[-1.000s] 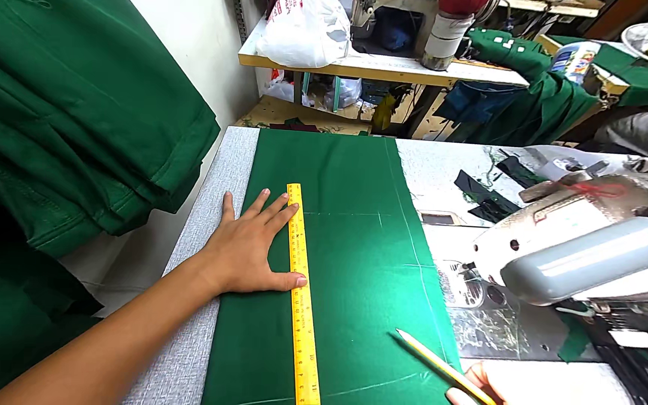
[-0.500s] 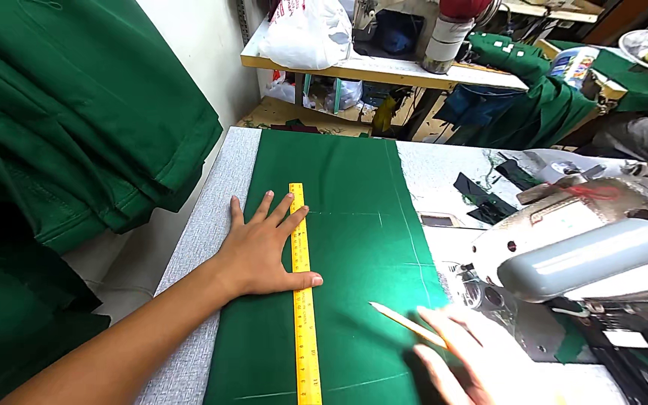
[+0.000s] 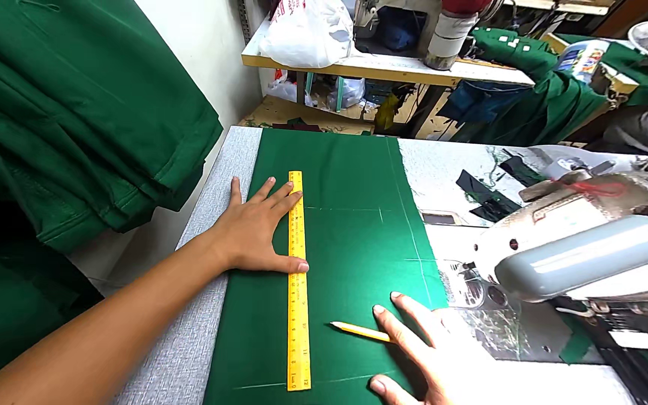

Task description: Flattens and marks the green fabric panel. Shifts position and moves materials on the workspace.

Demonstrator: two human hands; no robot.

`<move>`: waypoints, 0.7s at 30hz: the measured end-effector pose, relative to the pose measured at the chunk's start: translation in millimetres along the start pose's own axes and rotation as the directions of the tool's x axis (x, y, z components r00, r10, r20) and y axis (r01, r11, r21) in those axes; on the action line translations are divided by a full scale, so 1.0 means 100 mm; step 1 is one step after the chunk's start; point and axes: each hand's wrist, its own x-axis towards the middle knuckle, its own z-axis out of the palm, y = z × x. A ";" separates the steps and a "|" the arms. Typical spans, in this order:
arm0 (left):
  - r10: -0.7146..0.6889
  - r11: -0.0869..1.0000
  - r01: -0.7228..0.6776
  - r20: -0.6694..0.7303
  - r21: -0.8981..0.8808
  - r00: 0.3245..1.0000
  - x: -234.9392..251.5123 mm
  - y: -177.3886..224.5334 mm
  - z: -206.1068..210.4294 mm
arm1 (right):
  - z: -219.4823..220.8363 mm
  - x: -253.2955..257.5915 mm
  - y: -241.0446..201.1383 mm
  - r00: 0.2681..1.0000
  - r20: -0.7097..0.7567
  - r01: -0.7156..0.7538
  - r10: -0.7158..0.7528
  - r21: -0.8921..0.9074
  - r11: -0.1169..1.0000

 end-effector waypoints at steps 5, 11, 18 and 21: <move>0.027 0.999 -0.027 -0.025 -0.025 0.999 -0.08 -0.03 0.11 | 0.01 0.00 0.01 1.000 0.013 -0.009 0.008 0.016 1.000; 0.029 0.999 -0.030 -0.044 -0.043 0.999 -0.09 -0.05 0.17 | 0.01 -0.01 0.00 1.000 0.000 0.001 -0.001 0.001 1.000; 0.022 1.000 -0.022 0.006 -0.014 1.000 -0.27 0.05 0.21 | -0.05 -0.18 -0.14 0.998 0.053 -0.027 0.025 0.020 0.999; 0.022 1.000 -0.022 -0.001 -0.021 1.000 -0.30 0.06 0.22 | -0.04 -0.24 -0.17 0.999 0.043 -0.034 0.032 0.052 0.998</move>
